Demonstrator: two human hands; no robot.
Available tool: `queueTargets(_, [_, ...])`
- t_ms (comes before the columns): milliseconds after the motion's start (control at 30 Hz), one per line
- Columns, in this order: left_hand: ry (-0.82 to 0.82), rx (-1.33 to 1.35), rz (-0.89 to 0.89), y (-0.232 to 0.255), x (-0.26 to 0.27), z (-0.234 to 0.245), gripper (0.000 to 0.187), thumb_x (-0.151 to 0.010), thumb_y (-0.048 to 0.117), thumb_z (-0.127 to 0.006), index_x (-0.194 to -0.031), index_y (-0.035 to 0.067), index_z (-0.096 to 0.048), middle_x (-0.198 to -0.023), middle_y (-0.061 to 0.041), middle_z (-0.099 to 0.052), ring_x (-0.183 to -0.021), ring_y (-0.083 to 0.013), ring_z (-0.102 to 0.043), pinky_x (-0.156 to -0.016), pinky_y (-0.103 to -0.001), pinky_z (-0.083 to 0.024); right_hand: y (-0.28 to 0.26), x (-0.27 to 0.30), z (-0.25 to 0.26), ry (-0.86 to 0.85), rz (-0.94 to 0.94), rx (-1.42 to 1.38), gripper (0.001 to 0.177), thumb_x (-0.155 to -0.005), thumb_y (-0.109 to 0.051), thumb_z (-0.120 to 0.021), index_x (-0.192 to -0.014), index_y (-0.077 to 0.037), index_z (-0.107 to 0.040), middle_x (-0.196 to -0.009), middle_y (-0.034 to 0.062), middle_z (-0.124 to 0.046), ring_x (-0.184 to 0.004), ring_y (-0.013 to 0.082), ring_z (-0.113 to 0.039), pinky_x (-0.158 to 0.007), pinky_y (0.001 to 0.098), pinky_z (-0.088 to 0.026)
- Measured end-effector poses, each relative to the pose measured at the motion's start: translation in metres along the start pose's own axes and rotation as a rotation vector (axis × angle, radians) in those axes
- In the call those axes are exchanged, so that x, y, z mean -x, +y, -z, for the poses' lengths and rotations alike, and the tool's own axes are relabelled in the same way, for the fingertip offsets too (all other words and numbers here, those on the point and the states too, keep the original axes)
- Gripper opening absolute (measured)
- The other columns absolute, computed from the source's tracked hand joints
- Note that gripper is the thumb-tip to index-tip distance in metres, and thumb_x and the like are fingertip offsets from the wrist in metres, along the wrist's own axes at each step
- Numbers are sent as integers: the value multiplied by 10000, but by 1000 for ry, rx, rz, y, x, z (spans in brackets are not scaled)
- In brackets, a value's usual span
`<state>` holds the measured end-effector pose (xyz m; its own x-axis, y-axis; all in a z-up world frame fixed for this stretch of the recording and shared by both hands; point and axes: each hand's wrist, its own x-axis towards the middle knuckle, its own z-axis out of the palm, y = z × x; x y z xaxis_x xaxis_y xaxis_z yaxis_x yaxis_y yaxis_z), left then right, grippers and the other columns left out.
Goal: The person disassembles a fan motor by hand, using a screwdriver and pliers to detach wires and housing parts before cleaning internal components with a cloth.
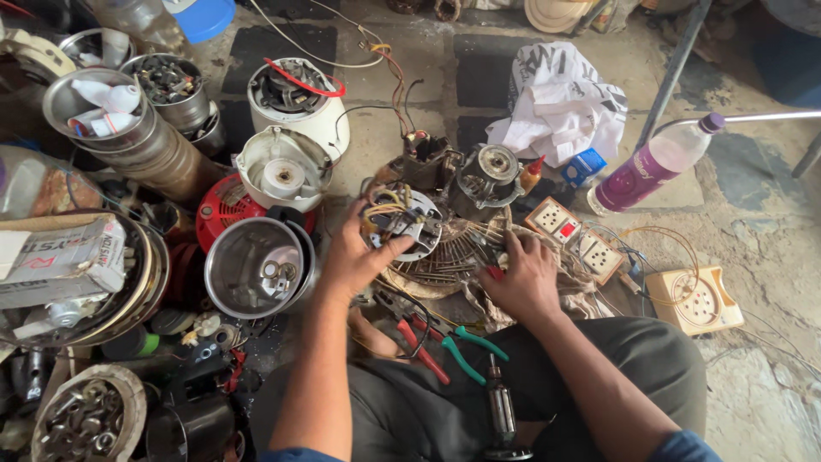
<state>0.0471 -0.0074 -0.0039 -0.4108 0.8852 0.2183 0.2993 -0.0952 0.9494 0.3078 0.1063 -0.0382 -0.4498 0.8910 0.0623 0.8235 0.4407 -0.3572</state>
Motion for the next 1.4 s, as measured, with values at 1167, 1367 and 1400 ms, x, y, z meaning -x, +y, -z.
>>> queueTargets(1167, [-68,163,-303,29,-33,2,374,-929,121,-685,-1297,122,-622,-1226,-58,-706,-1169,-205,-639,-1064,-346,-482,-109,-35,41,334,518,-481,208,-823,-17,-720,-1029,-46,-720,-1033,109,-721,-989,305,-667,-877,416,-529])
queueTargets(1367, [-57,107,-195,11,-40,2,237,-920,115,-732,-1147,74,-678,-1059,-63,-740,-1006,-148,-701,-936,-315,-547,-109,-38,23,264,390,-676,102,-836,-28,-725,-928,-8,-684,-914,74,-675,-822,199,-662,-715,320,-534])
queueTargets(1400, [9,107,-157,8,-38,-7,245,-909,127,-736,-1138,76,-662,-1014,-60,-736,-970,-144,-706,-907,-314,-558,-110,-38,18,201,295,-818,88,-855,-35,-734,-915,-1,-681,-880,60,-652,-786,167,-629,-685,305,-512])
